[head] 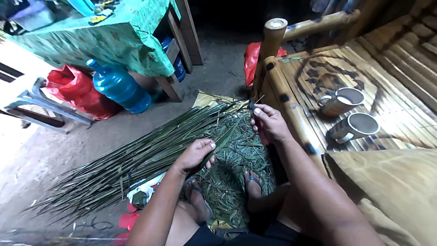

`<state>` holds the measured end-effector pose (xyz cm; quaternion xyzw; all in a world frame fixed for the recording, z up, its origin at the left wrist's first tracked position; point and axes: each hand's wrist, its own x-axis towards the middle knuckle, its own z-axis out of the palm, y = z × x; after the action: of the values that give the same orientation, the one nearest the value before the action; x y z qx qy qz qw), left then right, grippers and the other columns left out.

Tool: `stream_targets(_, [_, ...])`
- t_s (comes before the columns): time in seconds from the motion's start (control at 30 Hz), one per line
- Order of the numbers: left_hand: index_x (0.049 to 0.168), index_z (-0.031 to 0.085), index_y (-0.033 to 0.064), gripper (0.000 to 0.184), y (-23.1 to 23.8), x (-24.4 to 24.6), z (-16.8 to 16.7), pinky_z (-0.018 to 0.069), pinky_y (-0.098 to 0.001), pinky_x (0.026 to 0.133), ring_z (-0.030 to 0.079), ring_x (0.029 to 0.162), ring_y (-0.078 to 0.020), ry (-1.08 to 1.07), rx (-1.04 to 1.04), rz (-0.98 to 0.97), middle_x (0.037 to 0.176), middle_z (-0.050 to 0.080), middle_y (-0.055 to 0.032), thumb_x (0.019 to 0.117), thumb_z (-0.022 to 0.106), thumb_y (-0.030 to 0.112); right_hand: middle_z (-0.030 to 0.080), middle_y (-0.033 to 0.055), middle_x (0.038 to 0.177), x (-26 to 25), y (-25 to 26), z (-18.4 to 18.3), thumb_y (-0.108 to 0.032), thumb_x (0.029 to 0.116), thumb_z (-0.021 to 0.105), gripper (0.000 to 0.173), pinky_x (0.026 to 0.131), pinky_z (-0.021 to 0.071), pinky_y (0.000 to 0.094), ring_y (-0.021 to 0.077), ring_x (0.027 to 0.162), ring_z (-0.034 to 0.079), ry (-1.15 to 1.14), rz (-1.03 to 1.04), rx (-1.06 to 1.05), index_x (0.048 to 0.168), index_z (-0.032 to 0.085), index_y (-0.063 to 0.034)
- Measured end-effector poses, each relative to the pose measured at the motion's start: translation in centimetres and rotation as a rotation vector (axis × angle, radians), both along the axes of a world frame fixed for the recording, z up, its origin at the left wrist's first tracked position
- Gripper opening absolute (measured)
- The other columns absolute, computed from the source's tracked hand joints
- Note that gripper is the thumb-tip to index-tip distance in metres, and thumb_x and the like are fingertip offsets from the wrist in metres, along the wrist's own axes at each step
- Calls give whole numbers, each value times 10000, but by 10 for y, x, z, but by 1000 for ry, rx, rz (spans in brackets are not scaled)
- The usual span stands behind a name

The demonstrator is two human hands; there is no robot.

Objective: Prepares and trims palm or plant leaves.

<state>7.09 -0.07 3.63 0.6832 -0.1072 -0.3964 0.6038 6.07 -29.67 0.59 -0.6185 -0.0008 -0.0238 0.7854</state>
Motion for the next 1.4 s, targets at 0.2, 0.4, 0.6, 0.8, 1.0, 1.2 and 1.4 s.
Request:
stream_targets(0.2, [988, 613, 122, 250, 4, 7, -4, 491, -174, 447, 537, 482, -26, 227, -109, -74, 723, 606, 29, 1062, 390, 207, 671, 18, 741, -9, 27, -8, -246, 1044, 539, 250, 555, 545, 241, 86, 593, 617, -69, 328, -47, 1080, 688, -49])
stream_targets(0.4, [921, 612, 148, 272, 6, 8, -10, 465, -175, 422, 500, 446, -19, 347, -230, -172, 643, 552, 59, 1048, 389, 240, 668, 6, 733, -2, 14, -7, -211, 1038, 563, 227, 547, 538, 233, 71, 583, 603, -200, 303, -44, 1106, 711, -52])
stream_targets(0.6, [919, 615, 141, 275, 7, 7, -10, 468, -181, 424, 511, 453, -28, 349, -241, -178, 644, 553, 53, 1047, 391, 236, 672, 6, 798, 5, -7, -1, -244, 1077, 494, 288, 525, 553, 235, 80, 577, 609, -129, 36, 25, 1271, 651, -100])
stream_targets(0.8, [1004, 593, 101, 254, -1, 3, -7, 540, -206, 485, 606, 528, -69, 245, -140, -78, 720, 628, 1, 1085, 377, 207, 654, 21, 768, 4, -5, 0, -264, 1091, 470, 323, 500, 535, 245, 92, 543, 586, -31, -34, 76, 1350, 601, -122])
stream_targets(1.0, [1026, 586, 83, 282, -4, -1, -6, 567, -234, 515, 629, 542, -95, 197, -109, 5, 709, 638, -18, 1103, 349, 216, 612, -26, 797, 2, -28, 16, -290, 1112, 427, 339, 509, 526, 214, 61, 567, 578, 5, -256, 77, 1424, 519, -197])
stream_targets(1.2, [1059, 587, 25, 279, -15, -2, -6, 633, -302, 631, 723, 645, -173, 11, -76, 68, 782, 724, -86, 1120, 364, 181, 653, 62, 795, -11, 36, -5, -194, 1074, 482, 356, 552, 557, 275, 124, 597, 619, 119, 201, 2, 1404, 527, -68])
stream_targets(1.4, [1122, 606, -10, 295, -10, -1, -13, 630, -333, 808, 745, 825, -170, -203, 67, -20, 907, 744, -73, 1119, 372, 169, 661, 23, 751, -1, 29, -8, -209, 1078, 496, 239, 538, 551, 240, 83, 564, 601, 44, 127, 3, 1169, 659, -59])
